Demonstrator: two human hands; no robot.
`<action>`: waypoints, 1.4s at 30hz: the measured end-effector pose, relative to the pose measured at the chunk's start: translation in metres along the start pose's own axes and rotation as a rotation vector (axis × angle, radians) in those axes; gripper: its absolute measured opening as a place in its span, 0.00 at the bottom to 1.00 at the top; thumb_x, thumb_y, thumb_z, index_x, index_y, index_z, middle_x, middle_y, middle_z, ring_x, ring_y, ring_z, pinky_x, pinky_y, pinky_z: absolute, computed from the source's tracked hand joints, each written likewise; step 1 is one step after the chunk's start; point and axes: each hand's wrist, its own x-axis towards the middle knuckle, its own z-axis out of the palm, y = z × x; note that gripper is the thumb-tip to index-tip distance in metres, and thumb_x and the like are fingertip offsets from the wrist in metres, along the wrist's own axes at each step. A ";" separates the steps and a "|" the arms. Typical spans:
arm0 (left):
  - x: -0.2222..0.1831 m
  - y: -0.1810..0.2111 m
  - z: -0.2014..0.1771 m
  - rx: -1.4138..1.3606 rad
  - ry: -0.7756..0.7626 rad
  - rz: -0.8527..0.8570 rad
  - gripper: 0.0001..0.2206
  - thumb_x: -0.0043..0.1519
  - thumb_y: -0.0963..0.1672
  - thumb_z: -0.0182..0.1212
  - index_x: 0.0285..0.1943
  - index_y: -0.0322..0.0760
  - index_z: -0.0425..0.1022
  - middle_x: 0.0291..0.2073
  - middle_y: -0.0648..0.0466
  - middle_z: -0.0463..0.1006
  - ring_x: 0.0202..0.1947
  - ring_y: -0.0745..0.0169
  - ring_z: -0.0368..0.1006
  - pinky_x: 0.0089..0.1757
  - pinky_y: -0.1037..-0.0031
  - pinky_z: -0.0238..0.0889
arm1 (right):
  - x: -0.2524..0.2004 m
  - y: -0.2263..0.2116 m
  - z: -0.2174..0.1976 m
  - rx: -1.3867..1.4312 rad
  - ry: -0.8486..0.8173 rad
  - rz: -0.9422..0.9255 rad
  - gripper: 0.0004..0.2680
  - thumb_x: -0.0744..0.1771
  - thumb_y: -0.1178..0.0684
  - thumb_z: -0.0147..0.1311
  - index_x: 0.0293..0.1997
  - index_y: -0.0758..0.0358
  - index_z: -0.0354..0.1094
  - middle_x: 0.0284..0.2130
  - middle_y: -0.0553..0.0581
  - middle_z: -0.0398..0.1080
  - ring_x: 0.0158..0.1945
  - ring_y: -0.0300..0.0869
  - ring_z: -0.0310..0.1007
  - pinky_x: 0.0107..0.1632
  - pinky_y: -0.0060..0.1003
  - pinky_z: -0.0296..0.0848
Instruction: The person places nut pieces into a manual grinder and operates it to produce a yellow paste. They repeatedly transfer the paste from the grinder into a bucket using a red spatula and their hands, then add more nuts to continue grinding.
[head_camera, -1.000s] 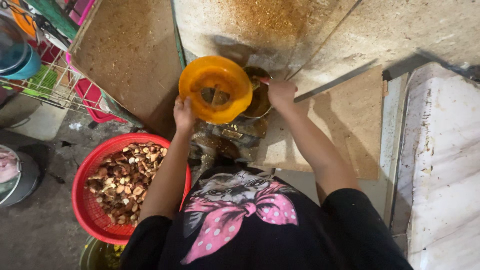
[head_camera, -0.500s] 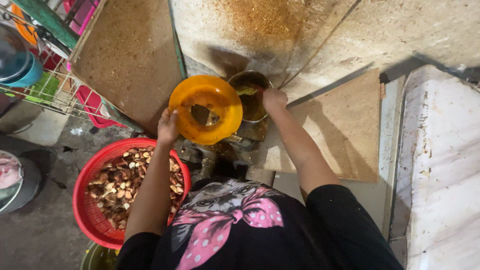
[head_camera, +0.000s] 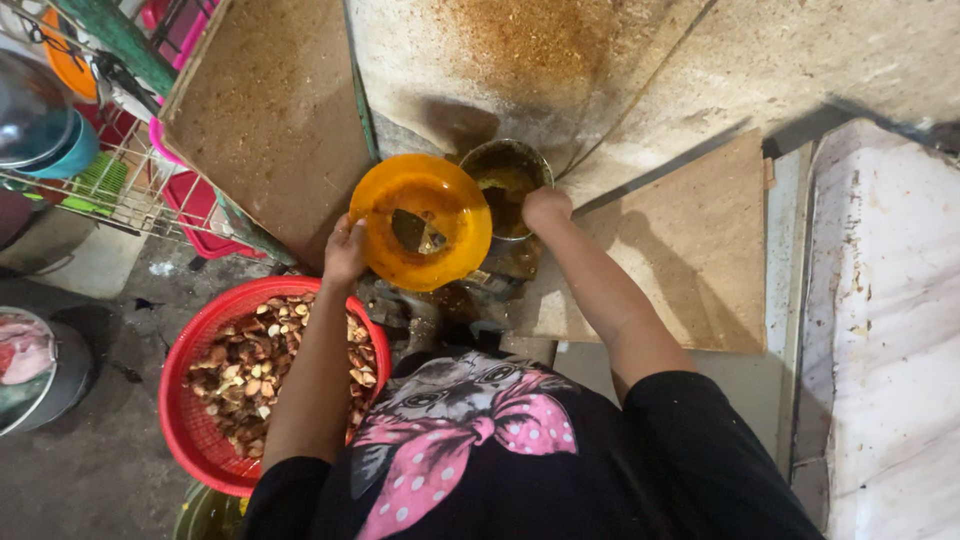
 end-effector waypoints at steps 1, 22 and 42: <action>0.001 0.000 -0.001 0.114 0.023 0.055 0.15 0.73 0.43 0.52 0.65 0.30 0.68 0.56 0.52 0.76 0.55 0.67 0.71 0.55 0.73 0.63 | -0.002 -0.001 0.000 0.008 0.007 -0.019 0.11 0.68 0.54 0.49 0.51 0.58 0.78 0.52 0.59 0.76 0.55 0.51 0.77 0.49 0.45 0.78; 0.014 0.029 0.020 -0.816 0.041 -0.226 0.13 0.72 0.50 0.49 0.60 0.46 0.69 0.42 0.59 0.79 0.28 0.66 0.72 0.25 0.74 0.61 | 0.019 0.029 0.040 0.551 -0.424 -0.239 0.10 0.69 0.50 0.56 0.51 0.63 0.76 0.32 0.59 0.71 0.27 0.44 0.67 0.27 0.42 0.64; 0.012 0.007 0.013 -0.790 0.030 -0.324 0.18 0.71 0.53 0.49 0.64 0.45 0.70 0.43 0.58 0.78 0.27 0.66 0.70 0.24 0.75 0.58 | -0.072 -0.024 -0.013 0.731 0.199 0.067 0.15 0.67 0.46 0.49 0.60 0.47 0.69 0.49 0.65 0.74 0.54 0.60 0.72 0.54 0.53 0.70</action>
